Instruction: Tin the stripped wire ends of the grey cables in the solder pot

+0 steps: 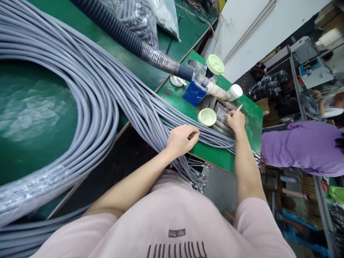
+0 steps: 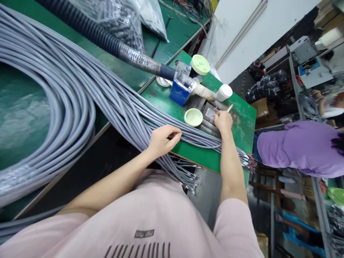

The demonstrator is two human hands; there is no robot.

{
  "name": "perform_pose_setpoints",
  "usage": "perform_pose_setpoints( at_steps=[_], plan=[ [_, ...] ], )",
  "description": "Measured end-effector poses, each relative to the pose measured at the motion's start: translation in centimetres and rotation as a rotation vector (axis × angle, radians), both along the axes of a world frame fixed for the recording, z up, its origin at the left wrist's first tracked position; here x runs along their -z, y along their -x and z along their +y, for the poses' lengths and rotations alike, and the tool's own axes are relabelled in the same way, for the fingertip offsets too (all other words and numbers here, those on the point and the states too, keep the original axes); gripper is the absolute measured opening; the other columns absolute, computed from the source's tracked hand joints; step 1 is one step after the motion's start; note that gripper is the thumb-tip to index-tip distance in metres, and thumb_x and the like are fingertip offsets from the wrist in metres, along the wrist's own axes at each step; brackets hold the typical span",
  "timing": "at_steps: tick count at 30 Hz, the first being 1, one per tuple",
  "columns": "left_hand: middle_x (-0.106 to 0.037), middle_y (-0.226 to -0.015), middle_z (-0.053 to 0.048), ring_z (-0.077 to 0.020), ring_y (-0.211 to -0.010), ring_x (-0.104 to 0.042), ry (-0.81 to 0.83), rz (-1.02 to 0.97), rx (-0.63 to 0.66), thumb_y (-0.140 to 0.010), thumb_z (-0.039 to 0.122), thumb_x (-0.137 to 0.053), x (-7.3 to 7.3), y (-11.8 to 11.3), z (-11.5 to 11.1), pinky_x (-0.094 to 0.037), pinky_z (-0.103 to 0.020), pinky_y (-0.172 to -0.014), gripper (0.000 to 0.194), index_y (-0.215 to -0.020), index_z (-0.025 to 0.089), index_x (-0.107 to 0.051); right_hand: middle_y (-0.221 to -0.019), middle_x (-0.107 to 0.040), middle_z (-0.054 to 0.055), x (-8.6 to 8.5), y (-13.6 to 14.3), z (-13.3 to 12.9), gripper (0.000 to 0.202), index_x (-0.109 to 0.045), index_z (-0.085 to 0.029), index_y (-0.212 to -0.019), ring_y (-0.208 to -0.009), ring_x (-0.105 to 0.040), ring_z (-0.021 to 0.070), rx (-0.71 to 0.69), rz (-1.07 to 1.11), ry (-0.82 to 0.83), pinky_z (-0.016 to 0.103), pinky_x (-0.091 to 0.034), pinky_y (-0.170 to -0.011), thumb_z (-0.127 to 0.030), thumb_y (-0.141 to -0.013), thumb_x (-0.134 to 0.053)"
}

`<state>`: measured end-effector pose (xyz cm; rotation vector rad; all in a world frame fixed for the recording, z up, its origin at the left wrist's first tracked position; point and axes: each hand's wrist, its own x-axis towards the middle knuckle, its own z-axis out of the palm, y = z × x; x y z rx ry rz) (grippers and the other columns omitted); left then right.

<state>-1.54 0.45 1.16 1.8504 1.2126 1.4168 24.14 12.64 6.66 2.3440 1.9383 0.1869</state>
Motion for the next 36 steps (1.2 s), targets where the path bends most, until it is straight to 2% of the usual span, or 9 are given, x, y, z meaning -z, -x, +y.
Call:
perform_pose_setpoints(
  at_steps=[11,16,21,26,28,30,33,36],
  plan=[
    [-0.065,-0.07,0.0,-0.0132,-0.066,-0.058,0.006,0.006,0.002,-0.084,0.018,-0.054,0.0,0.0,-0.1,-0.045,-0.026,-0.068,0.012,-0.079,0.019,-0.065,-0.098,-0.073,0.014,0.6,0.2,0.5,0.027,-0.074,-0.019,-0.095,-0.095,-0.067,0.0284,-0.003,-0.008,0.047,0.036,-0.048,-0.081,-0.035,-0.084,-0.055],
    [-0.065,-0.069,0.0,-0.0133,-0.066,-0.058,0.01,0.005,-0.001,-0.085,0.019,-0.054,-0.1,0.0,0.0,-0.046,-0.026,-0.068,0.013,-0.079,0.019,-0.065,-0.095,-0.074,0.014,0.6,0.2,0.6,0.025,-0.074,-0.019,-0.09,-0.093,-0.066,0.0272,0.001,0.019,0.039,0.034,-0.047,-0.079,-0.034,-0.083,-0.056],
    [-0.065,-0.069,-0.001,-0.0137,-0.067,-0.059,0.011,0.013,-0.007,-0.084,0.019,-0.054,0.1,-0.1,0.0,-0.046,-0.026,-0.068,0.013,-0.079,0.019,-0.066,-0.078,-0.071,0.01,-1.1,-0.1,-0.6,0.022,-0.071,-0.018,-0.076,-0.076,-0.063,0.0229,-0.054,0.142,-0.084,0.031,-0.044,-0.071,-0.035,-0.08,-0.058],
    [-0.066,-0.069,-0.001,-0.0137,-0.067,-0.059,0.008,-0.015,-0.008,-0.084,0.019,-0.056,0.3,0.0,0.1,-0.047,-0.027,-0.068,0.012,-0.081,0.019,-0.068,-0.053,-0.048,-0.002,-3.8,1.5,-5.5,0.027,-0.057,-0.019,-0.059,-0.054,-0.046,0.0132,-0.208,0.468,-0.228,0.026,-0.034,-0.056,-0.037,-0.078,-0.057],
    [-0.066,-0.07,-0.001,-0.0134,-0.067,-0.059,0.032,-0.092,0.023,-0.084,0.021,-0.058,0.2,0.0,0.1,-0.047,-0.027,-0.067,0.011,-0.082,0.019,-0.069,-0.051,-0.041,-0.004,-4.8,2.8,-8.1,0.029,-0.051,-0.02,-0.057,-0.051,-0.039,0.0112,-0.241,0.606,-0.248,0.025,-0.03,-0.052,-0.038,-0.079,-0.057],
    [-0.066,-0.071,-0.001,-0.0129,-0.066,-0.058,0.113,-0.26,0.068,-0.083,0.025,-0.061,0.0,-0.1,0.1,-0.048,-0.027,-0.066,0.011,-0.082,0.019,-0.07,-0.05,-0.038,-0.005,-5.5,4.4,-10.5,0.031,-0.047,-0.021,-0.057,-0.048,-0.036,0.0106,-0.24,0.713,-0.243,0.025,-0.028,-0.049,-0.039,-0.08,-0.057],
    [-0.068,-0.075,-0.002,-0.0122,-0.067,-0.059,0.357,-0.636,0.208,-0.077,0.031,-0.07,-0.5,-1.2,-0.3,-0.048,-0.026,-0.064,0.017,-0.087,0.018,-0.071,-0.047,-0.038,-0.005,-6.4,6.6,-13.2,0.034,-0.044,-0.023,-0.057,-0.045,-0.037,0.0113,-0.212,0.815,-0.214,0.026,-0.029,-0.047,-0.042,-0.082,-0.057],
    [-0.07,-0.085,-0.002,-0.0126,-0.074,-0.063,0.636,-1.011,0.443,-0.069,0.03,-0.078,-1.3,-3.0,-1.1,-0.049,-0.024,-0.064,0.033,-0.099,0.02,-0.07,-0.047,-0.042,-0.005,-6.7,8.3,-14.7,0.033,-0.047,-0.023,-0.058,-0.044,-0.04,0.0122,-0.229,0.883,-0.19,0.026,-0.031,-0.046,-0.043,-0.083,-0.058]
  ],
)
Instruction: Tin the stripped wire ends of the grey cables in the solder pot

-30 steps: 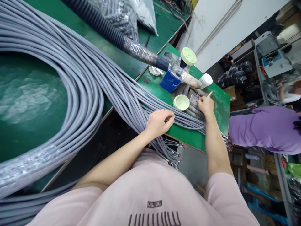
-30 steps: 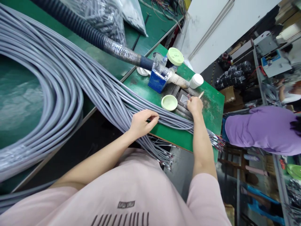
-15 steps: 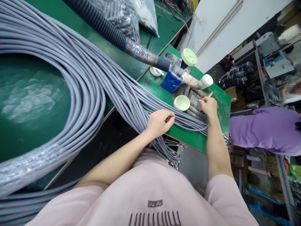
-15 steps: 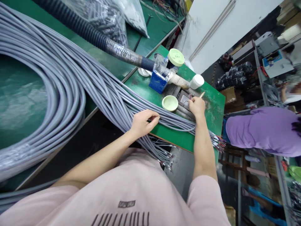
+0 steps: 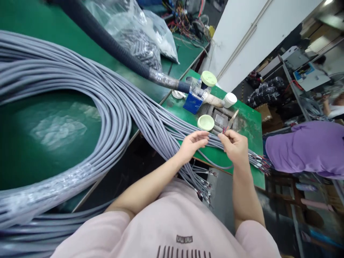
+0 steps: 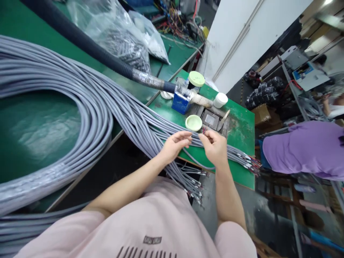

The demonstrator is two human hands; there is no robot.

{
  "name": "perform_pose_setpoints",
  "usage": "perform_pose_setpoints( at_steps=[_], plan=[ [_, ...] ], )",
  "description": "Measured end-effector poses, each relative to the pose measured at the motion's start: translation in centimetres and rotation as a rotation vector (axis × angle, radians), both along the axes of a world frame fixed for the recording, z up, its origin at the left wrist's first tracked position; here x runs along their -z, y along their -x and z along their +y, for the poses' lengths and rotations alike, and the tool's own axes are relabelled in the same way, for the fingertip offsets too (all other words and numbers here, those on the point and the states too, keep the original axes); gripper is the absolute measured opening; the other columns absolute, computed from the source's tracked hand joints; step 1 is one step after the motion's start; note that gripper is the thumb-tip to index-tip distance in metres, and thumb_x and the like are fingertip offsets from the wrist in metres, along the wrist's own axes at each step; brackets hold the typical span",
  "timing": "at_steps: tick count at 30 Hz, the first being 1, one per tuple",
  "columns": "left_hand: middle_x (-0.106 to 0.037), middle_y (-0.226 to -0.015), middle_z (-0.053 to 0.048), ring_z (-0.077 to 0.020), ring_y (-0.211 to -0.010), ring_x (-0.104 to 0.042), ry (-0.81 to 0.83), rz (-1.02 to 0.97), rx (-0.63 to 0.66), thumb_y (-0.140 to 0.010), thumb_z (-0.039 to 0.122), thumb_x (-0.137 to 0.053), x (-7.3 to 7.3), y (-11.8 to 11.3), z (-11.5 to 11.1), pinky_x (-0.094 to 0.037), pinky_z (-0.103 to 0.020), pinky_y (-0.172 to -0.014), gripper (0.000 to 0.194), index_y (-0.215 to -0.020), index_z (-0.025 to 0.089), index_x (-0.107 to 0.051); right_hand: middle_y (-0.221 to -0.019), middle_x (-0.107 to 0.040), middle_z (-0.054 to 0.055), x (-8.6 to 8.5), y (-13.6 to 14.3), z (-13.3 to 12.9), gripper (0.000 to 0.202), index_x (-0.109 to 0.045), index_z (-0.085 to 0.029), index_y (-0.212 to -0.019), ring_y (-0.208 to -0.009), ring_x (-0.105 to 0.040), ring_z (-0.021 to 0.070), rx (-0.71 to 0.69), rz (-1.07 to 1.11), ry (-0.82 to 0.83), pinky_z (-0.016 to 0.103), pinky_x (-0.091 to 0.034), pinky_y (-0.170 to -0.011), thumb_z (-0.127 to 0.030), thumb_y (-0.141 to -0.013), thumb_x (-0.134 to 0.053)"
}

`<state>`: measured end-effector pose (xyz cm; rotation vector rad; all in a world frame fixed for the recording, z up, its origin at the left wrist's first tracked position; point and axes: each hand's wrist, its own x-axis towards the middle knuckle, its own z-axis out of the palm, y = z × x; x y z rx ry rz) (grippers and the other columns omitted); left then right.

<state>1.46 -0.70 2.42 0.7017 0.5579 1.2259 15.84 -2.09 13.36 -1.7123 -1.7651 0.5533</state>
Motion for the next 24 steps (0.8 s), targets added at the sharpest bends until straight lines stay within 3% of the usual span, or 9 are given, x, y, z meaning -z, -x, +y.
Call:
perform_pose_setpoints(
  at_steps=[3,6,10,14,18,20,24],
  plan=[
    [-0.069,-0.085,-0.001,-0.0121,-0.075,-0.064,0.156,-0.295,0.116,-0.065,0.031,-0.082,-1.1,-1.8,-0.9,-0.049,-0.023,-0.065,0.036,-0.097,0.02,-0.069,-0.05,-0.047,-0.004,0.2,1.2,-0.7,0.029,-0.051,-0.024,-0.06,-0.045,-0.042,0.0128,-0.059,0.035,0.009,0.026,-0.032,-0.045,-0.04,-0.084,-0.058],
    [-0.067,-0.078,0.0,-0.0102,-0.071,-0.062,0.218,-0.455,0.087,-0.063,0.029,-0.085,-2.2,-2.7,-1.3,-0.049,-0.022,-0.065,0.029,-0.085,0.018,-0.07,-0.054,-0.051,-0.003,0.3,1.9,-0.7,0.028,-0.052,-0.024,-0.062,-0.047,-0.045,0.0131,-0.103,0.063,-0.001,0.026,-0.033,-0.044,-0.039,-0.085,-0.057],
    [-0.066,-0.078,-0.001,-0.0098,-0.073,-0.06,0.216,-0.519,0.07,-0.065,0.03,-0.085,-3.1,-2.0,-1.3,-0.049,-0.022,-0.069,0.028,-0.08,0.013,-0.069,-0.057,-0.054,-0.003,-0.3,2.0,-0.9,0.028,-0.056,-0.022,-0.066,-0.05,-0.049,0.0125,-0.159,0.09,-0.014,0.025,-0.037,-0.048,-0.04,-0.088,-0.056],
    [-0.066,-0.083,-0.001,-0.01,-0.08,-0.061,0.22,-0.556,0.079,-0.071,0.027,-0.081,-3.8,-0.3,-1.3,-0.049,-0.023,-0.074,0.022,-0.081,0.012,-0.069,-0.072,-0.064,0.0,-1.0,1.0,-2.5,0.022,-0.066,-0.02,-0.086,-0.062,-0.055,0.013,-0.337,-0.044,0.022,0.025,-0.04,-0.059,-0.035,-0.093,-0.051],
    [-0.067,-0.091,-0.003,-0.0152,-0.093,-0.063,0.298,-0.64,0.274,-0.071,0.026,-0.08,-4.2,-0.2,-1.9,-0.05,-0.027,-0.082,0.021,-0.071,0.012,-0.065,-0.074,-0.064,0.001,-0.5,0.3,-4.6,0.024,-0.065,-0.02,-0.088,-0.067,-0.057,0.013,-0.475,-0.092,0.01,0.025,-0.04,-0.065,-0.031,-0.096,-0.046],
    [-0.067,-0.09,-0.003,-0.0162,-0.095,-0.064,0.32,-0.677,0.359,-0.071,0.028,-0.08,-4.0,-0.8,-2.3,-0.048,-0.029,-0.088,0.023,-0.068,0.012,-0.064,-0.071,-0.062,0.0,0.2,0.3,-5.3,0.023,-0.065,-0.02,-0.089,-0.064,-0.055,0.0122,-0.453,-0.049,0.012,0.024,-0.039,-0.063,-0.032,-0.096,-0.047],
    [-0.069,-0.092,-0.005,-0.0144,-0.088,-0.064,0.303,-0.601,0.316,-0.078,0.038,-0.074,-3.2,-1.9,-3.0,-0.049,-0.026,-0.082,0.026,-0.085,0.013,-0.07,-0.058,-0.052,-0.004,1.8,0.3,-5.8,0.026,-0.064,-0.019,-0.084,-0.052,-0.047,0.0101,-0.23,0.105,0.023,0.024,-0.036,-0.054,-0.036,-0.095,-0.048]
  ],
)
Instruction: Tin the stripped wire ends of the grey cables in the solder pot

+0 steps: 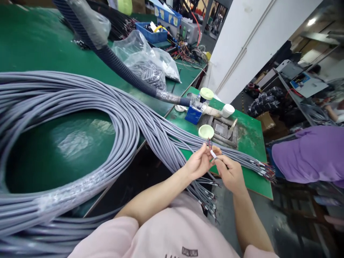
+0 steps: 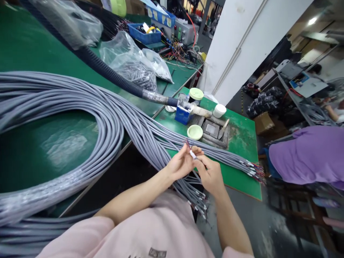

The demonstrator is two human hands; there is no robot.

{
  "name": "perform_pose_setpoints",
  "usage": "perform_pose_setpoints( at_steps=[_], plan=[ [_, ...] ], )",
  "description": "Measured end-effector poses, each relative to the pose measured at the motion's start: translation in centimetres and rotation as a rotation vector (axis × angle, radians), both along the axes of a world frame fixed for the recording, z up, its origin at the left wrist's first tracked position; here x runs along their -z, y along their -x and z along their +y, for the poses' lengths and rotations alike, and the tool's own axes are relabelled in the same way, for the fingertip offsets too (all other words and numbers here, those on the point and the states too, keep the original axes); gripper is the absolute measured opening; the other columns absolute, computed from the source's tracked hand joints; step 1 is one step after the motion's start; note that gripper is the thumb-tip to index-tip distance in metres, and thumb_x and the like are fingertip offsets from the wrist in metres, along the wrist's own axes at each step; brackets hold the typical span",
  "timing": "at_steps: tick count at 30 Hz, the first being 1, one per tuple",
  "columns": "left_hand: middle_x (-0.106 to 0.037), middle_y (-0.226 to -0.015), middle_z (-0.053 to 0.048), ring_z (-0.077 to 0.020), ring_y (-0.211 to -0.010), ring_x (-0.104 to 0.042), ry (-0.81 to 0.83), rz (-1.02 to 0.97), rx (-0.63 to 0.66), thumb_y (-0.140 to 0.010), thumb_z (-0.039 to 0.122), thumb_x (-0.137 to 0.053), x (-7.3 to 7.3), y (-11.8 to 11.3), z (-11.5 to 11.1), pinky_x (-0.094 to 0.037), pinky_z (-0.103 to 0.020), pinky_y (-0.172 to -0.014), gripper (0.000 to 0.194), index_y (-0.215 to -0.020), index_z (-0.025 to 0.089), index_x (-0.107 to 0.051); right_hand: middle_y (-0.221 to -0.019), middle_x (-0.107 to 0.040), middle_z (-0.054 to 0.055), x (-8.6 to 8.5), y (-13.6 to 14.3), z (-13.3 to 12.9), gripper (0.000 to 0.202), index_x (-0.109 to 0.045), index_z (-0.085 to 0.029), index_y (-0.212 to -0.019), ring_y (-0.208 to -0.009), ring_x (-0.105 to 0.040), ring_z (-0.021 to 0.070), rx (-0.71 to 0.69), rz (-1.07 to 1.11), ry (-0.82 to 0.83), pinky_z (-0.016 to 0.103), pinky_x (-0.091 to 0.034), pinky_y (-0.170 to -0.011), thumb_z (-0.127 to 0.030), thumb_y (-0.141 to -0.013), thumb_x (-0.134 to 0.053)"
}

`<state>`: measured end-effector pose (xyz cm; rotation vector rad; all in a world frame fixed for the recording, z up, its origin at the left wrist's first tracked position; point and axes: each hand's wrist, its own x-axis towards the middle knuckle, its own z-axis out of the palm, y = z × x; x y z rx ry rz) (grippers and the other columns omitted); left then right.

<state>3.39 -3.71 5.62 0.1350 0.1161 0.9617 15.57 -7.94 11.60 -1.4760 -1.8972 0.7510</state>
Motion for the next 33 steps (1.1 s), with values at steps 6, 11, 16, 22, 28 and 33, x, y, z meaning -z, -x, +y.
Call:
perform_pose_setpoints(
  at_steps=[6,11,16,22,28,33],
  plan=[
    [-0.07,-0.083,-0.007,-0.0157,-0.069,-0.062,-0.22,0.239,-0.091,-0.074,0.045,-0.075,0.4,0.4,-0.6,-0.049,-0.028,-0.065,0.036,-0.088,0.011,-0.073,-0.059,-0.057,-0.003,0.2,-0.1,-0.2,0.029,-0.061,-0.019,-0.073,-0.055,-0.053,0.0103,0.049,-0.046,-0.027,0.024,-0.039,-0.057,-0.035,-0.094,-0.051],
    [-0.068,-0.075,-0.006,-0.0161,-0.074,-0.064,-0.243,0.331,-0.116,-0.075,0.049,-0.074,1.2,0.6,-1.1,-0.05,-0.028,-0.076,0.038,-0.078,0.011,-0.071,-0.071,-0.062,-0.001,-1.6,-0.1,0.3,0.015,-0.067,-0.02,-0.084,-0.065,-0.055,0.0124,0.13,-0.195,-0.367,0.026,-0.042,-0.065,-0.034,-0.088,-0.062],
    [-0.065,-0.066,-0.004,-0.0156,-0.063,-0.063,-0.346,0.384,-0.023,-0.079,0.055,-0.067,2.3,0.3,-2.2,-0.052,-0.03,-0.07,0.044,-0.08,0.011,-0.068,-0.064,-0.055,-0.001,-1.7,0.8,1.6,0.02,-0.068,-0.017,-0.089,-0.064,-0.052,0.0151,0.108,-0.45,-0.501,0.031,-0.037,-0.065,-0.037,-0.085,-0.065],
    [-0.069,-0.071,-0.004,-0.0162,-0.068,-0.066,-0.485,0.389,0.032,-0.078,0.04,-0.074,1.9,0.5,-2.9,-0.053,-0.031,-0.072,0.03,-0.082,0.012,-0.064,-0.06,-0.055,-0.002,-1.3,1.5,2.2,0.022,-0.059,-0.019,-0.067,-0.059,-0.048,0.0125,0.131,-0.402,-0.571,0.03,-0.035,-0.064,-0.02,-0.088,-0.054],
    [-0.069,-0.068,-0.003,-0.014,-0.061,-0.065,-0.423,0.441,0.02,-0.07,0.037,-0.08,1.4,0.3,-2.7,-0.053,-0.028,-0.065,0.033,-0.086,0.011,-0.066,-0.056,-0.053,-0.003,-0.4,0.9,2.8,0.033,-0.051,-0.019,-0.054,-0.055,-0.048,0.0116,0.243,-0.181,-0.419,0.028,-0.037,-0.061,-0.021,-0.087,-0.053],
    [-0.07,-0.068,-0.004,-0.0149,-0.061,-0.067,-0.387,0.482,0.019,-0.068,0.033,-0.082,1.5,0.2,-2.7,-0.054,-0.029,-0.065,0.032,-0.084,0.011,-0.066,-0.061,-0.059,-0.001,-1.0,-0.7,3.2,0.025,-0.06,-0.019,-0.06,-0.06,-0.055,0.0141,0.41,0.041,-0.467,0.028,-0.04,-0.06,-0.02,-0.084,-0.054]
  ],
)
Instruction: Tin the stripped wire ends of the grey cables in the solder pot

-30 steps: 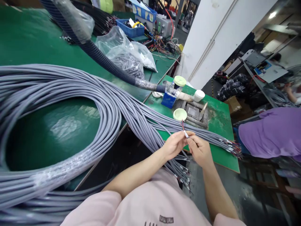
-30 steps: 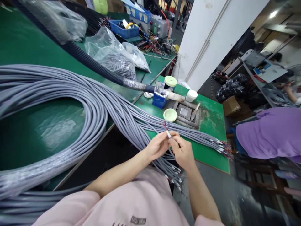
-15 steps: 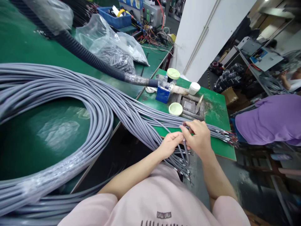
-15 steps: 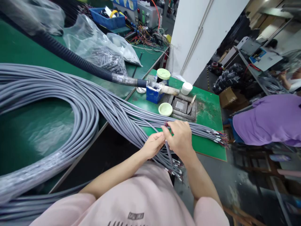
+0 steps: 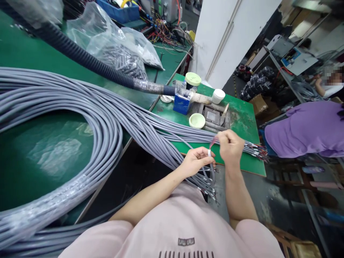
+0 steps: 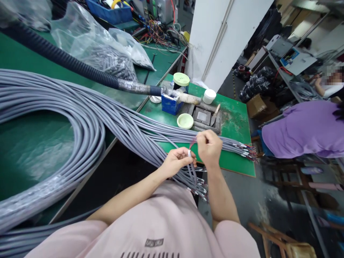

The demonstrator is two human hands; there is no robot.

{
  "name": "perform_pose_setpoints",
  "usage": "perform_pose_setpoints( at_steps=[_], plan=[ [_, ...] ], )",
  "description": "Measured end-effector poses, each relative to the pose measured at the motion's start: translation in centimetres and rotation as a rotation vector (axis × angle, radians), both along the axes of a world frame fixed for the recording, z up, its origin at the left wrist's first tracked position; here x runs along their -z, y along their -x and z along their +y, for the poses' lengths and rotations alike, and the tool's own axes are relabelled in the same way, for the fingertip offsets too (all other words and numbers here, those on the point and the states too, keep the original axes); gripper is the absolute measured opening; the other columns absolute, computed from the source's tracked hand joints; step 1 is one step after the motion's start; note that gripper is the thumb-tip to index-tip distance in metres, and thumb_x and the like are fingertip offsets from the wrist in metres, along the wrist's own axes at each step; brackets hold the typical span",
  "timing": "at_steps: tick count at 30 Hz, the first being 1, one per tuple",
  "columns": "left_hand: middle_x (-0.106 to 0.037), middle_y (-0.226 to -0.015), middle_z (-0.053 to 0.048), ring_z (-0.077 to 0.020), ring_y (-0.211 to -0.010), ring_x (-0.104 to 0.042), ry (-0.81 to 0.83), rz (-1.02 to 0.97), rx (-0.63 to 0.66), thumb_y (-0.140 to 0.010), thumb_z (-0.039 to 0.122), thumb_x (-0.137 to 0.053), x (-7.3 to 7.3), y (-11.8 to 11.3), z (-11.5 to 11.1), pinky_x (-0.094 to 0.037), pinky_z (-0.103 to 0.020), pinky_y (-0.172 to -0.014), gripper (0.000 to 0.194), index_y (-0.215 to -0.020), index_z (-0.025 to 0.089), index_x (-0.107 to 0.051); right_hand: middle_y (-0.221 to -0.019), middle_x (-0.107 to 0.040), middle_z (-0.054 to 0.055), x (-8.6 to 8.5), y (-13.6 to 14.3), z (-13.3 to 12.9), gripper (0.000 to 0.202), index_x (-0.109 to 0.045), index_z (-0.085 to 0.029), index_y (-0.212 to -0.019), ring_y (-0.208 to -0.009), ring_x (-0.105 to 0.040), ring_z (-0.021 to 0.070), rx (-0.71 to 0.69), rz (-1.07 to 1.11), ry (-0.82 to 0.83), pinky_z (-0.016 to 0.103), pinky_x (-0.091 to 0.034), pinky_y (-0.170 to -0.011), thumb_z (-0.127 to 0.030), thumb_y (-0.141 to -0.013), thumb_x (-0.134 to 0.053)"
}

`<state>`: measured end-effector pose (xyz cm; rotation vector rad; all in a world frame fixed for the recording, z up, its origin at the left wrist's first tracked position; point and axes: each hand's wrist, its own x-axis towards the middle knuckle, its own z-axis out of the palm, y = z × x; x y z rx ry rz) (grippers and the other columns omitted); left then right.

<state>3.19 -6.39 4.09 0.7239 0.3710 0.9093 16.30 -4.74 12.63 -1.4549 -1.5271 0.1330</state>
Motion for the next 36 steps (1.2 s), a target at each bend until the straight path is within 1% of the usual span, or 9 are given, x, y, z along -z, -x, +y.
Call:
perform_pose_setpoints(
  at_steps=[4,8,10,15,19,21,26,32,36],
  plan=[
    [-0.07,-0.067,-0.004,-0.016,-0.061,-0.067,0.044,0.021,-0.035,-0.067,0.033,-0.082,0.4,0.0,-0.2,-0.054,-0.029,-0.063,0.031,-0.078,0.012,-0.063,-0.064,-0.062,0.0,-1.3,-1.6,-1.0,0.023,-0.065,-0.02,-0.067,-0.063,-0.056,0.0154,0.137,0.007,-0.083,0.029,-0.041,-0.061,-0.025,-0.087,-0.054],
    [-0.069,-0.068,-0.002,-0.0149,-0.062,-0.067,0.029,0.014,-0.045,-0.065,0.033,-0.083,0.7,-0.4,-0.1,-0.054,-0.028,-0.065,0.031,-0.074,0.013,-0.061,-0.062,-0.06,-0.001,-0.7,-0.9,-2.4,0.016,-0.07,-0.021,-0.078,-0.061,-0.052,0.0142,-0.076,-0.251,0.161,0.029,-0.041,-0.063,-0.034,-0.084,-0.063],
    [-0.068,-0.066,-0.001,-0.0136,-0.062,-0.066,0.005,0.007,-0.024,-0.066,0.033,-0.083,0.8,-0.6,-0.2,-0.053,-0.028,-0.066,0.032,-0.071,0.013,-0.059,-0.059,-0.057,-0.002,0.2,0.1,-2.6,0.013,-0.071,-0.021,-0.081,-0.059,-0.05,0.0133,-0.118,-0.311,0.2,0.029,-0.04,-0.063,-0.033,-0.081,-0.066],
    [-0.068,-0.066,0.0,-0.0113,-0.061,-0.064,-0.022,0.02,-0.009,-0.067,0.03,-0.082,1.0,-0.7,-0.4,-0.052,-0.025,-0.064,0.029,-0.072,0.013,-0.059,-0.056,-0.055,-0.003,1.1,1.1,-1.6,0.025,-0.062,-0.019,-0.059,-0.055,-0.048,0.011,-0.15,-0.073,0.187,0.027,-0.038,-0.059,-0.024,-0.083,-0.062],
    [-0.07,-0.069,-0.003,-0.0141,-0.064,-0.067,0.001,-0.006,0.019,-0.069,0.028,-0.081,1.3,-0.2,-0.2,-0.054,-0.027,-0.065,0.026,-0.077,0.012,-0.062,-0.058,-0.057,-0.002,0.4,0.0,-0.9,0.022,-0.064,-0.019,-0.062,-0.057,-0.051,0.0126,-0.024,0.161,0.091,0.027,-0.039,-0.057,-0.028,-0.082,-0.064],
    [-0.071,-0.07,-0.004,-0.0149,-0.065,-0.068,0.014,-0.017,0.024,-0.071,0.028,-0.08,1.6,0.0,-0.1,-0.054,-0.028,-0.067,0.025,-0.079,0.012,-0.063,-0.062,-0.061,-0.001,0.1,-0.5,-1.0,0.021,-0.067,-0.019,-0.067,-0.059,-0.053,0.0134,0.004,0.158,0.088,0.027,-0.04,-0.058,-0.031,-0.083,-0.063],
    [-0.071,-0.071,-0.003,-0.0147,-0.066,-0.068,0.002,-0.012,0.005,-0.07,0.032,-0.08,1.9,0.0,0.2,-0.054,-0.028,-0.069,0.026,-0.078,0.012,-0.065,-0.06,-0.06,-0.002,0.7,0.2,-2.0,0.012,-0.073,-0.021,-0.076,-0.056,-0.052,0.0121,-0.164,-0.082,0.295,0.027,-0.041,-0.058,-0.032,-0.078,-0.07],
    [-0.069,-0.067,0.0,-0.0122,-0.064,-0.065,0.023,0.03,-0.035,-0.064,0.033,-0.085,1.9,0.0,0.2,-0.051,-0.025,-0.066,0.029,-0.069,0.013,-0.064,-0.059,-0.058,-0.002,2.2,1.9,-2.4,0.019,-0.067,-0.021,-0.068,-0.056,-0.05,0.0119,-0.127,-0.087,0.202,0.028,-0.041,-0.061,-0.03,-0.084,-0.062],
    [-0.071,-0.07,-0.002,-0.0133,-0.065,-0.065,0.093,-0.03,-0.031,-0.064,0.034,-0.085,2.5,-0.1,0.4,-0.051,-0.026,-0.068,0.031,-0.078,0.013,-0.069,-0.058,-0.059,-0.002,2.5,2.0,-2.8,0.021,-0.066,-0.022,-0.067,-0.055,-0.051,0.0121,-0.088,-0.02,0.148,0.029,-0.043,-0.061,-0.031,-0.085,-0.062]
  ],
)
